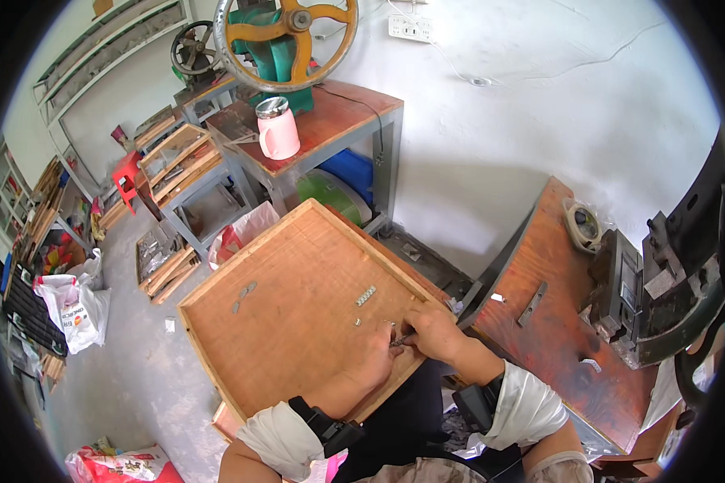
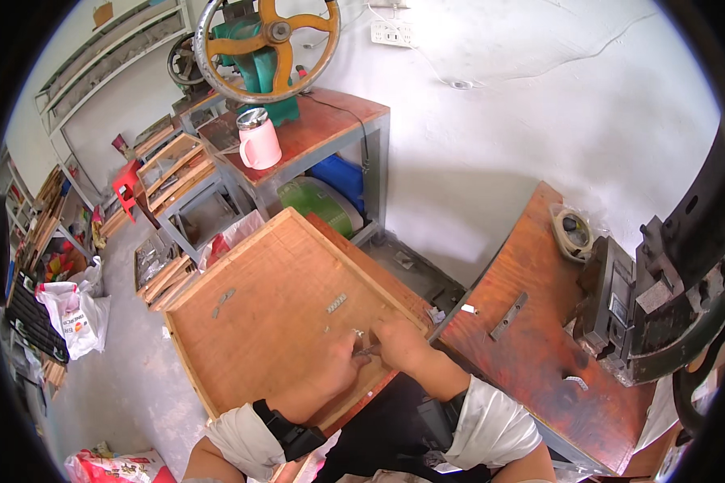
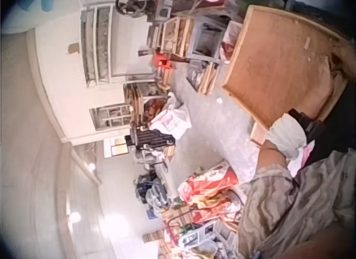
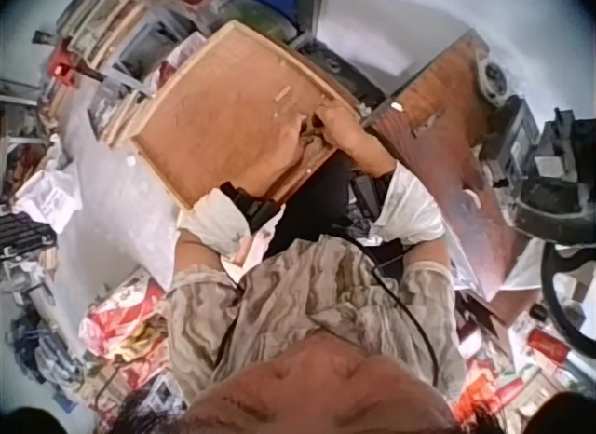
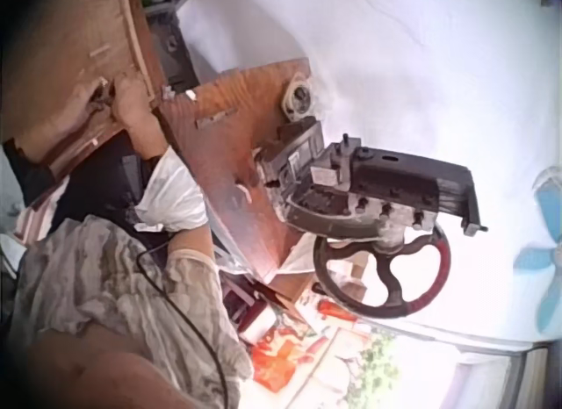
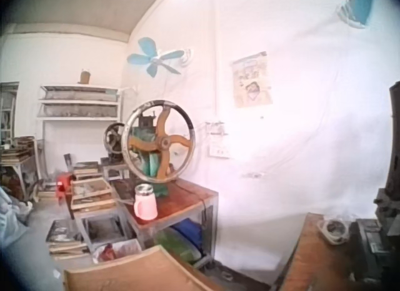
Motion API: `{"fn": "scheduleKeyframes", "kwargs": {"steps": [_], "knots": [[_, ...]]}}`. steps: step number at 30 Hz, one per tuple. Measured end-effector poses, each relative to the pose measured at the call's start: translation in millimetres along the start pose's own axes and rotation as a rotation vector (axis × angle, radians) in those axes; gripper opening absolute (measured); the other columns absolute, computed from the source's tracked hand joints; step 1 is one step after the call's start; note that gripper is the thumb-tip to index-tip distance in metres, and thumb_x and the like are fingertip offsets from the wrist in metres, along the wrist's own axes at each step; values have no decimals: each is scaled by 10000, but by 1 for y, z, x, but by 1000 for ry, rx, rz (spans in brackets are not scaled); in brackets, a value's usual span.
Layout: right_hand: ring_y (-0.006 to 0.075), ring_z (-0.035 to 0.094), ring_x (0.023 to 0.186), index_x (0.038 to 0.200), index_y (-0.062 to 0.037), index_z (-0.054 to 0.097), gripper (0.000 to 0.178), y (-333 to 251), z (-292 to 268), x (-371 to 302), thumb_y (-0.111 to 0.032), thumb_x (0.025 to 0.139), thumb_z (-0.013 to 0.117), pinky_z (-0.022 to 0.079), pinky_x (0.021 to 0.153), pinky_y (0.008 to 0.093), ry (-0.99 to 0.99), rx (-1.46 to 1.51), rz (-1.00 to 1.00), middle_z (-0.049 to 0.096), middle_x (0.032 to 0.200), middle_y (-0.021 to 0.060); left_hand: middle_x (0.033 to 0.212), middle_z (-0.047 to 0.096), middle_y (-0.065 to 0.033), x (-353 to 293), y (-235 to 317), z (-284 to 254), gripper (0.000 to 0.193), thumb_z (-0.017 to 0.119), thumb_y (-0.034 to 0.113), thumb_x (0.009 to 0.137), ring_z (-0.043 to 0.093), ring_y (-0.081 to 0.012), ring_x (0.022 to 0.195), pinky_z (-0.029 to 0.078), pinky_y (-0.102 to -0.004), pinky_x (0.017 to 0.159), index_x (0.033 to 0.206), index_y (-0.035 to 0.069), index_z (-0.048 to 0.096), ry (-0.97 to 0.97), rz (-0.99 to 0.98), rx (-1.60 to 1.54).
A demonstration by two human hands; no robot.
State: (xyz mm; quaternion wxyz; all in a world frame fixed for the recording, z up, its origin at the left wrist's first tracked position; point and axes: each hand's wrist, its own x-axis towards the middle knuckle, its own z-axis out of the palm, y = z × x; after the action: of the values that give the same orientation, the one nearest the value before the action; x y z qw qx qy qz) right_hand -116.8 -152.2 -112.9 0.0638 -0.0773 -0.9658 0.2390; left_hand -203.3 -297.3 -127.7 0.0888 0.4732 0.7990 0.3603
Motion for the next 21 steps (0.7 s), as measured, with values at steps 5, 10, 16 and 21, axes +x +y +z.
{"fn": "scheduleKeyframes", "kwargs": {"steps": [5,10,16,21], "knots": [[320,591,871,921,-32,615,272,-5,2,-2,-26,662,699,479,753,398,-6,277,38,614,877,133,827,601,-180,-2,-13,-8,221,723,126,712,583,-333,808,464,-399,701,853,9,600,-97,-28,-87],[306,626,883,1056,-31,582,363,-26,3,-13,29,706,658,501,731,374,38,531,23,631,948,160,809,628,-152,-21,-19,-20,131,636,77,804,614,-299,761,482,-348,659,919,20,613,-128,-156,-342],[247,631,817,1053,-43,583,352,-66,20,-30,67,727,661,506,711,318,34,633,-35,621,864,110,971,658,-61,-63,-33,-43,208,572,18,872,615,-140,827,505,-250,739,1075,-25,596,-385,-396,-634],[269,628,827,1005,-37,601,259,-68,24,-19,7,757,659,503,730,318,-24,762,-49,623,893,116,892,658,-62,-70,-31,-53,208,582,64,887,603,-114,722,500,-241,644,1076,-20,603,-299,-534,-765]]}}
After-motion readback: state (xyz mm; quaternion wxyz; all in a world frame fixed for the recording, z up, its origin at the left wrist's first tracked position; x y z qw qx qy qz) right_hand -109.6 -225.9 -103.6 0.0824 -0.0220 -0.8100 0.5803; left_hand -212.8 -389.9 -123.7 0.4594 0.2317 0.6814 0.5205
